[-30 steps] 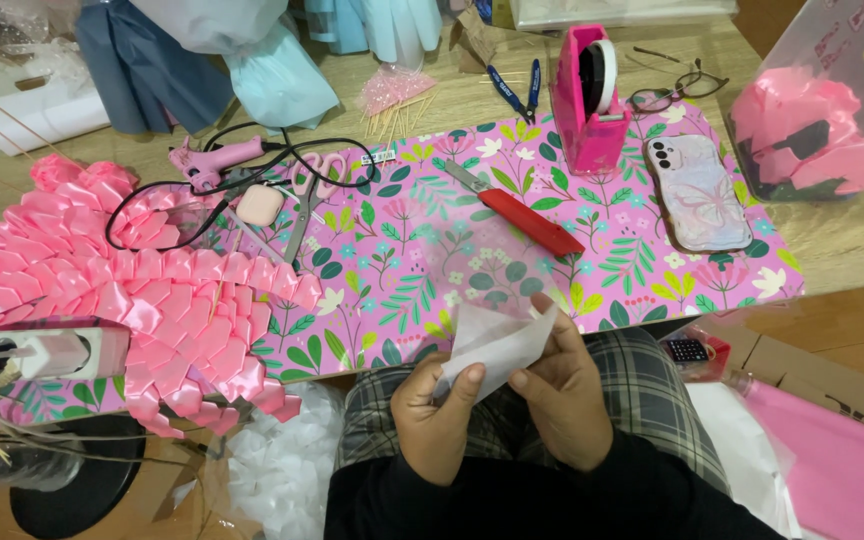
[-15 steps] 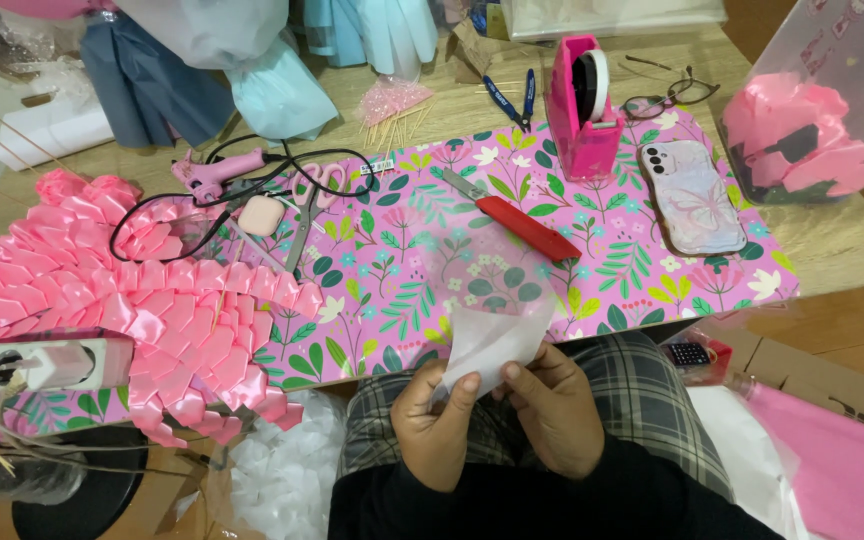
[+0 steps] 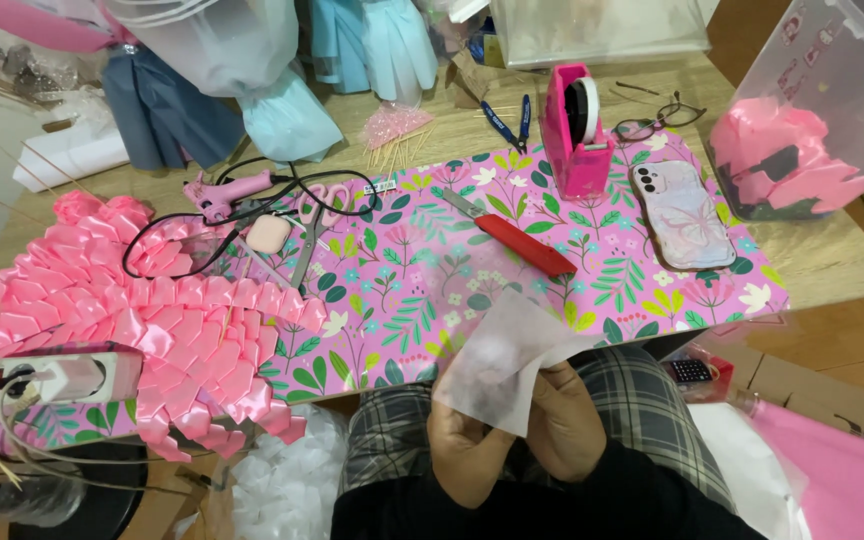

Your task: The person folds a small white piece of paper into a compact shape using both hands. They then reach for a tape dispenser, pull a piece of tape, and apply it to the folded paper to secure it.

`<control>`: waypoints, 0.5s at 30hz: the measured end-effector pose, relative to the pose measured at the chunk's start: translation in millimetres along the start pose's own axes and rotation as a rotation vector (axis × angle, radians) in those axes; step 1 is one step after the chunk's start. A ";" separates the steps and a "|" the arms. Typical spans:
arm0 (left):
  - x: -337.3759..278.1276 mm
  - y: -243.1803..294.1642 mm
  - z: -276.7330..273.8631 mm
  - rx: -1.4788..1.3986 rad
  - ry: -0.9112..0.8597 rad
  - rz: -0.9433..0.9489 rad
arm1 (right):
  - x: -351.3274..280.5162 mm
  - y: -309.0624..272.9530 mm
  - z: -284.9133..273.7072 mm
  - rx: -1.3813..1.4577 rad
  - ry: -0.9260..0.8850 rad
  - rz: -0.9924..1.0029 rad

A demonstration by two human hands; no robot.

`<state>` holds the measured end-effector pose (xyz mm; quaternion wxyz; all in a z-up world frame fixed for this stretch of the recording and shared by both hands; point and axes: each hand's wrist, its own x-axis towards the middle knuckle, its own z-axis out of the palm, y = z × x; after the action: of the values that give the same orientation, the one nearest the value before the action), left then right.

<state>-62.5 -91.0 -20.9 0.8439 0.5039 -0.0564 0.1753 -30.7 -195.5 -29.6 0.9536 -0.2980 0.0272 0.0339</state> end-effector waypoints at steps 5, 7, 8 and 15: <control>6.6 -3.7 -11.5 0.296 0.141 -0.058 | -2.8 4.8 -8.8 0.009 -0.073 0.018; 6.6 -15.5 -18.4 0.354 0.154 -0.076 | -3.4 6.7 -11.0 0.029 -0.095 0.032; 4.7 -25.9 -22.0 0.255 0.191 -0.030 | -3.2 7.2 -11.3 0.034 -0.108 0.029; 2.8 -27.0 -26.3 0.139 0.302 -0.025 | -9.8 -7.9 20.2 0.001 -0.241 -0.025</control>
<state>-52.5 -79.1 -55.3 0.8081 0.5296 0.0895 0.2418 -39.1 -190.9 -7.8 0.9504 -0.2917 -0.0913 0.0577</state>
